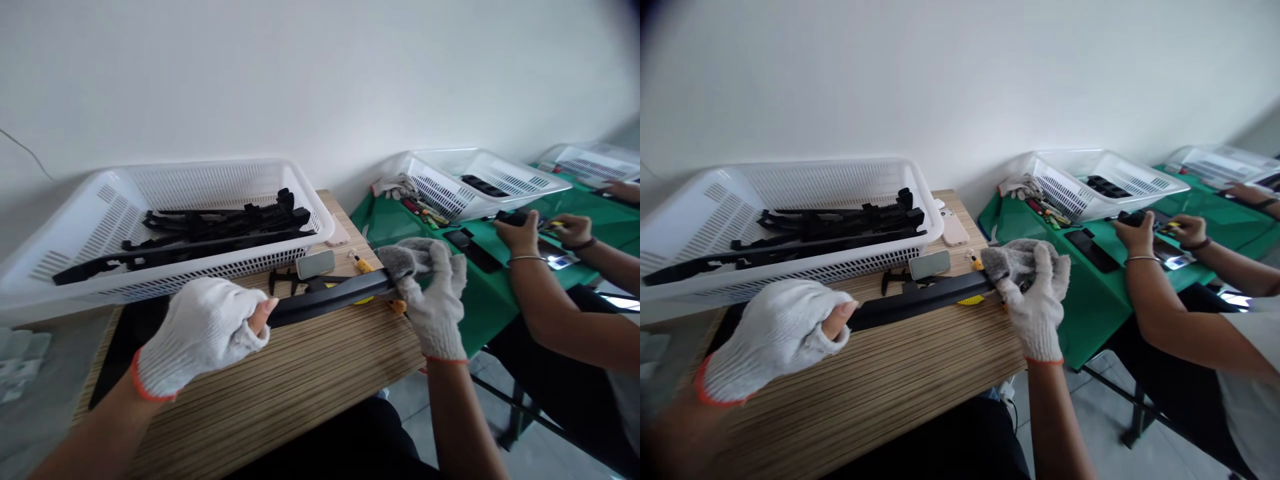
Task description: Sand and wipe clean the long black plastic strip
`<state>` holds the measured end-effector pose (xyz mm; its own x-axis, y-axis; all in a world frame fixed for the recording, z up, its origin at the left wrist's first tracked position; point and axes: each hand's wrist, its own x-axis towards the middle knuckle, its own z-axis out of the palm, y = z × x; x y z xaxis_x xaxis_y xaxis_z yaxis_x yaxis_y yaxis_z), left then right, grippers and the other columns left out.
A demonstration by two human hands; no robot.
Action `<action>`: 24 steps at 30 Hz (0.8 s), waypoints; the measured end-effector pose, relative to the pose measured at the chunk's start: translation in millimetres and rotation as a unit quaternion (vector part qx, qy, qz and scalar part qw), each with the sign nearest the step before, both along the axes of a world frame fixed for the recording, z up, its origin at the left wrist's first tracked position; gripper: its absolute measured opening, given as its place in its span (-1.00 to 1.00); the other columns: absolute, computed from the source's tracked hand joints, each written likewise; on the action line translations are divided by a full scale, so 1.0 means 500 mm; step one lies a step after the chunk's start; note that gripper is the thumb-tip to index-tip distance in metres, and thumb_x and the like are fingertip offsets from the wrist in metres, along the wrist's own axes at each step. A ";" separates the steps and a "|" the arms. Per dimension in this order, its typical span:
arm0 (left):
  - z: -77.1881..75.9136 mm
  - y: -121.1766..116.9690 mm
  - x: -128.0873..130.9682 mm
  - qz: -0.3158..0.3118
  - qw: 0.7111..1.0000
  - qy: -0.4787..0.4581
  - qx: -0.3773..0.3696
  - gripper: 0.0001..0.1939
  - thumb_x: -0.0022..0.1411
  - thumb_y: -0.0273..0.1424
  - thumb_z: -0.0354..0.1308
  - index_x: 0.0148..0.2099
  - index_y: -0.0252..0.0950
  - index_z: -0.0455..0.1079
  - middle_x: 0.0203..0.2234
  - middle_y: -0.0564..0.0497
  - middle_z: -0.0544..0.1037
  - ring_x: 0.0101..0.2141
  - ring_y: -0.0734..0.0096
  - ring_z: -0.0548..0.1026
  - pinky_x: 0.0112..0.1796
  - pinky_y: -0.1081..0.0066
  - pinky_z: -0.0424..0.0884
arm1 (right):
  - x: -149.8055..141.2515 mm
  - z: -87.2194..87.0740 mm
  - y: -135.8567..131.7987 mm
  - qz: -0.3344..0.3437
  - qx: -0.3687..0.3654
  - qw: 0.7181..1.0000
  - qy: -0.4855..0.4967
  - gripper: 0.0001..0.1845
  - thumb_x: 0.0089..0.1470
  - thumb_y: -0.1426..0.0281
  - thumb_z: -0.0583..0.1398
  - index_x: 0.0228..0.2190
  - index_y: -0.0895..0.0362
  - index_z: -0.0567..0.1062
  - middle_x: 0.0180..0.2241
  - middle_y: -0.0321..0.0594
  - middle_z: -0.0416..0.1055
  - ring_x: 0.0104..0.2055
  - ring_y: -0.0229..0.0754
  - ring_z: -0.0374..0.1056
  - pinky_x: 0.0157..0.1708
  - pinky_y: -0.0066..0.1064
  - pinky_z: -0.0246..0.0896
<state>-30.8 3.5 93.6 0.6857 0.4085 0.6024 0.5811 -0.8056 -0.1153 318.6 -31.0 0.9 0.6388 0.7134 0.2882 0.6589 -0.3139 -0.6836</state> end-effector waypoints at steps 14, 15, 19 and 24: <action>-0.028 -0.017 0.054 0.008 0.997 0.019 0.080 -0.45 0.51 -0.41 -0.09 -0.58 -0.17 0.31 -0.76 0.09 0.39 -0.71 0.35 0.37 -0.60 0.25 0.24 | -0.304 0.022 -0.060 0.213 0.213 0.934 -0.193 -0.53 0.19 0.12 0.32 0.11 -0.08 0.49 0.16 -0.12 0.48 0.39 0.31 0.20 0.43 0.31 -0.17; -0.028 -0.018 0.054 0.008 0.996 0.021 0.084 -0.45 0.52 -0.40 -0.09 -0.58 -0.18 0.32 -0.75 0.09 0.39 -0.71 0.34 0.37 -0.60 0.25 0.24 | -0.309 0.026 -0.058 0.221 0.221 0.930 -0.193 -0.56 0.20 0.14 0.32 0.09 -0.09 0.50 0.15 -0.15 0.50 0.36 0.27 0.24 0.45 0.26 -0.19; -0.021 -0.021 0.047 0.000 0.997 0.023 0.077 -0.49 0.48 -0.42 -0.06 -0.58 -0.18 0.33 -0.77 0.10 0.36 -0.72 0.34 0.36 -0.62 0.23 0.22 | -0.268 0.025 -0.036 0.246 0.272 0.908 -0.201 -0.60 0.22 0.07 0.29 0.04 -0.07 0.53 0.06 -0.15 0.56 0.24 0.18 0.39 0.40 0.18 -0.06; 0.003 -0.022 0.026 -0.010 0.999 0.011 0.050 -0.55 0.46 -0.46 -0.07 -0.51 -0.19 0.37 -0.72 0.12 0.45 -0.69 0.37 0.44 -0.58 0.26 0.28 | -0.100 -0.009 -0.005 0.217 0.286 0.904 -0.232 -0.54 0.31 0.03 0.13 0.02 0.04 0.58 -0.01 -0.03 0.57 0.16 0.23 0.43 0.26 0.23 0.14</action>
